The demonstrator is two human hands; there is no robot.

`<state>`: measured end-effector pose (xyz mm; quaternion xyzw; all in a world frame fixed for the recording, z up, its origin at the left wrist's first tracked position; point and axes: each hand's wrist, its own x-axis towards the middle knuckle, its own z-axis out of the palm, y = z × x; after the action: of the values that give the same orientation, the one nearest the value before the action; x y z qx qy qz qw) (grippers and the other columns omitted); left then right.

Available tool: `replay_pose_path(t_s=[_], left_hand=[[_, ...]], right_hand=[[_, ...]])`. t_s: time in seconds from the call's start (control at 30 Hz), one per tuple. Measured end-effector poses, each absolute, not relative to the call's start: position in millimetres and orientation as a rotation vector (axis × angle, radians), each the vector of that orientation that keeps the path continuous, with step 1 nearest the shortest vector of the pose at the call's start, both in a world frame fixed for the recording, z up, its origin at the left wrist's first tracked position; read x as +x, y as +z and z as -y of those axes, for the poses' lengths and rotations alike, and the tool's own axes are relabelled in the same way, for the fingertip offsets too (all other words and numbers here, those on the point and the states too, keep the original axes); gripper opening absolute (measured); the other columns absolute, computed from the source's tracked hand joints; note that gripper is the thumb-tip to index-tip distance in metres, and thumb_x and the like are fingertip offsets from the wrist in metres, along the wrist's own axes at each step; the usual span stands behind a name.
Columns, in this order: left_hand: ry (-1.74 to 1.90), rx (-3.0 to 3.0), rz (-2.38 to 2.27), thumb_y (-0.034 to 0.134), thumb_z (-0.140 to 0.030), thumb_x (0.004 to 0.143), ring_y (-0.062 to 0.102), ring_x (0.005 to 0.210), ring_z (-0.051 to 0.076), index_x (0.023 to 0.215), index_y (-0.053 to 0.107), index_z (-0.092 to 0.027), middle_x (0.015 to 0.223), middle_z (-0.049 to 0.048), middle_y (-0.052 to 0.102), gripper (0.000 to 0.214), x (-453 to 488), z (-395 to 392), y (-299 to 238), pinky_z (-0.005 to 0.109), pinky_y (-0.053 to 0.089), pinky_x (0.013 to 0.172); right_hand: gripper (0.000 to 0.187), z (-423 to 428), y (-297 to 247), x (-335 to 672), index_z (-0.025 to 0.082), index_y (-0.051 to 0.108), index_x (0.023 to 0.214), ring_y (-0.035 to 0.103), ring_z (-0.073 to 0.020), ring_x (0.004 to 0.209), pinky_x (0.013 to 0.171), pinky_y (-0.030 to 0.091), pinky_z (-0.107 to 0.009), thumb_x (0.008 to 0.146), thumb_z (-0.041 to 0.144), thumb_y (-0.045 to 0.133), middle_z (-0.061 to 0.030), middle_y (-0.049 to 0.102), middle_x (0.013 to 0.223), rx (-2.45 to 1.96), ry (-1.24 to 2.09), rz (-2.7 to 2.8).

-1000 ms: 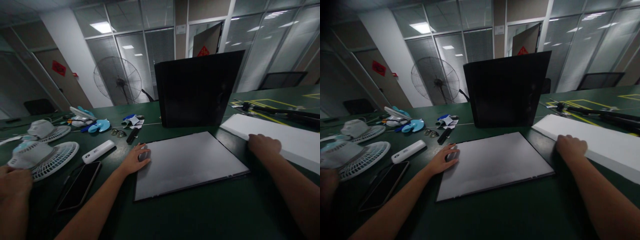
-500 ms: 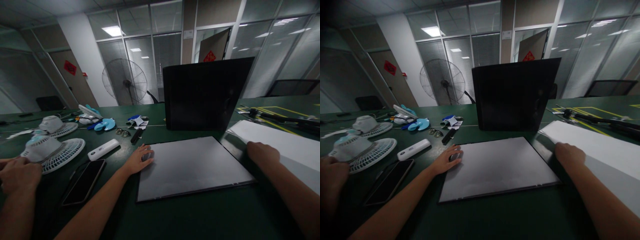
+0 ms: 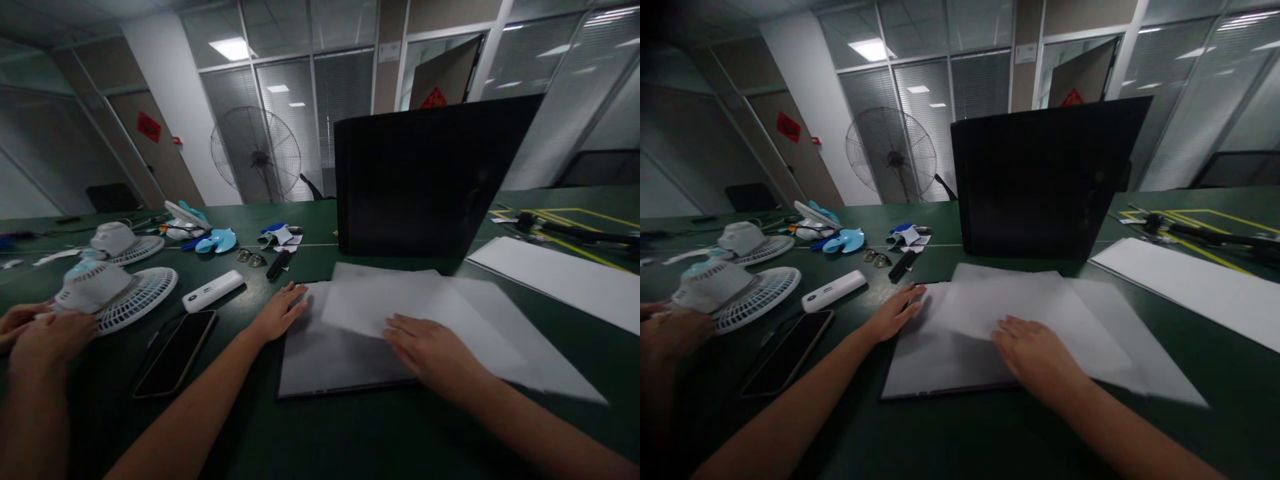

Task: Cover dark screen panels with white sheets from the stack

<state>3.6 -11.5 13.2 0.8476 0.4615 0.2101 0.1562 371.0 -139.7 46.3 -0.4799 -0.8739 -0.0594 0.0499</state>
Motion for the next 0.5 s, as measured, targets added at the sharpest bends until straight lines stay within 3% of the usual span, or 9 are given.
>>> replay_pose_path(t_s=[0.13, 0.23, 0.33, 0.5], left_hand=[[0.592, 2.433, -1.345, 0.043, -0.066, 0.101, 0.042, 0.151, 0.035, 0.154, 0.052, -0.020, 0.160, 0.0101, 0.050, 0.071, 3, 9, 10, 0.053, 0.031, 0.128], [0.537, 2.453, -1.394, 0.059, -0.067, 0.092, 0.038, 0.152, 0.038, 0.156, 0.049, -0.017, 0.163, 0.0146, 0.045, 0.082, 4, 6, 9, 0.055, 0.027, 0.128], [0.518, 2.455, -1.407, 0.064, -0.067, 0.089, 0.034, 0.155, 0.039, 0.155, 0.049, -0.011, 0.166, 0.0199, 0.038, 0.088, 5, 4, 6, 0.054, 0.026, 0.129], [0.582, 2.389, -1.453, 0.067, -0.071, 0.087, 0.038, 0.152, 0.040, 0.148, 0.058, -0.018, 0.173, 0.0164, 0.020, 0.082, 4, 1, 2, 0.053, 0.033, 0.126]], right_hand=[[0.041, 154, 25, 342, 0.023, 0.071, 0.133, 0.065, -0.0272, 0.125, 0.102, 0.056, -0.046, 0.099, 0.017, 0.049, -0.0114, 0.066, 0.138, -1.153, -0.109, 2.759], [0.038, 161, 28, 335, 0.024, 0.069, 0.134, 0.068, -0.0236, 0.116, 0.099, 0.057, -0.043, 0.105, 0.026, 0.045, -0.0092, 0.070, 0.131, -1.027, 0.004, 2.736], [0.038, 155, 43, 346, 0.024, 0.069, 0.134, 0.069, -0.0208, 0.110, 0.099, 0.055, -0.040, 0.107, 0.038, 0.046, -0.0074, 0.071, 0.128, -0.980, 0.138, 2.718], [0.048, 106, 59, 451, 0.020, 0.071, 0.132, 0.064, -0.0239, 0.116, 0.103, 0.051, -0.042, 0.108, 0.047, 0.039, -0.0112, 0.069, 0.131, -1.549, -0.207, 2.247]])
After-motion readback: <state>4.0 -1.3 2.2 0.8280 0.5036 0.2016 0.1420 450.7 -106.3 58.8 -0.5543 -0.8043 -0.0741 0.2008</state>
